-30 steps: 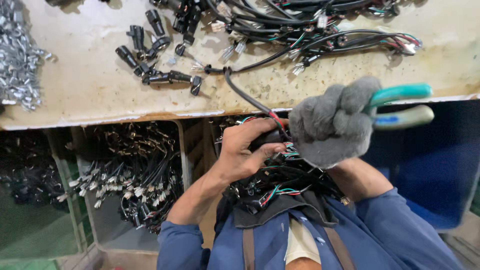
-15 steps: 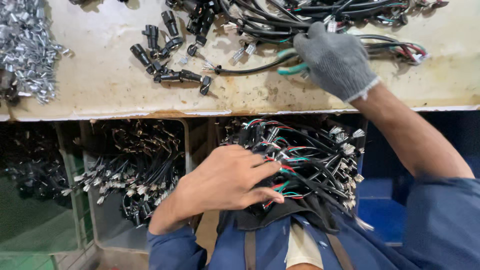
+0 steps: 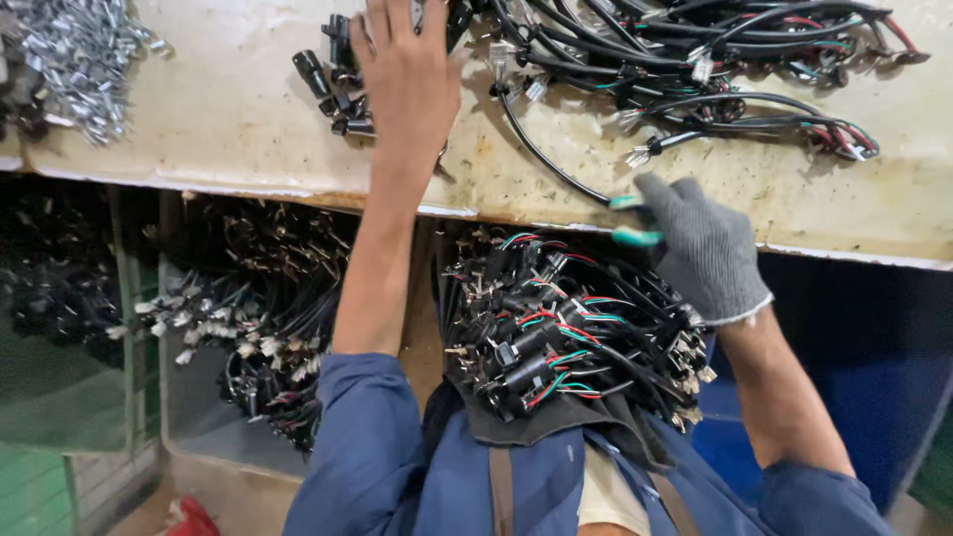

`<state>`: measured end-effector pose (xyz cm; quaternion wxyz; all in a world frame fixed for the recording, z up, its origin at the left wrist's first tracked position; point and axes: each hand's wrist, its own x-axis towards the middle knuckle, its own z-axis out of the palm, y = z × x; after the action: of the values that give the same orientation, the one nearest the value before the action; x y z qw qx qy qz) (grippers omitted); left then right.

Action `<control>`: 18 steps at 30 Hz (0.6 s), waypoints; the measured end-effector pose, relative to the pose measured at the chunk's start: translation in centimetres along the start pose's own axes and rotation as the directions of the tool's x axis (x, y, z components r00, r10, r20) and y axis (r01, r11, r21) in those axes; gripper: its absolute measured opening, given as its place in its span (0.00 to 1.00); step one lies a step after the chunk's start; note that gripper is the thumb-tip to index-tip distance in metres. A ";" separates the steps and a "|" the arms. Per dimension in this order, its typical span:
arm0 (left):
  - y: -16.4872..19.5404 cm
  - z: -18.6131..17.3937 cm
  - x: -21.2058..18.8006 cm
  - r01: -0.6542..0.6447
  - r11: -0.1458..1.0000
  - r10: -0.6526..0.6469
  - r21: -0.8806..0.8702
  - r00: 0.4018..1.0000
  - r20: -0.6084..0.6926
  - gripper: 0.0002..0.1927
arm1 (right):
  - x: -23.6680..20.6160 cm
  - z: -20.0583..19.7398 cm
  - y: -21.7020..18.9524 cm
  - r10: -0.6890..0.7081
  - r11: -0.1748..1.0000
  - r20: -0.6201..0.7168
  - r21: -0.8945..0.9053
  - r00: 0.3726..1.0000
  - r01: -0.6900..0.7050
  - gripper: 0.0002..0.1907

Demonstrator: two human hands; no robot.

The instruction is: The person sits at a factory workbench processing wire harnesses. They pick up cables with connectors, use pliers to cut and strip insulation from the wire ends, separate the colored inner wires, and place finished harnesses and connectors into bins below the bench.

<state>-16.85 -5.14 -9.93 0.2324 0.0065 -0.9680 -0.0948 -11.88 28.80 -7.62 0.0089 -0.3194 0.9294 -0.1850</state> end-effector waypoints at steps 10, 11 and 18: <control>0.4 -0.4 -1.2 0.117 0.549 -0.206 -0.828 0.979 0.002 0.18 | 0.6 -2.4 2.8 0.115 0.992 0.096 0.034 0.989 -0.119 0.14; 0.9 -1.7 -2.1 0.220 0.189 -0.267 -0.957 0.950 0.165 0.21 | 0.6 -2.3 2.7 0.096 0.993 0.095 0.060 0.991 -0.102 0.14; 8.5 -5.6 -9.4 0.544 -0.223 0.002 -0.809 0.830 0.558 0.25 | -0.8 -0.3 0.8 0.089 0.994 -0.063 -0.059 0.994 -0.093 0.15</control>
<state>-5.65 2.74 -7.71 -0.0550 0.0327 -0.5469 -0.8347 -11.82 29.97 -7.71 -0.0205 -0.2710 0.9481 -0.1649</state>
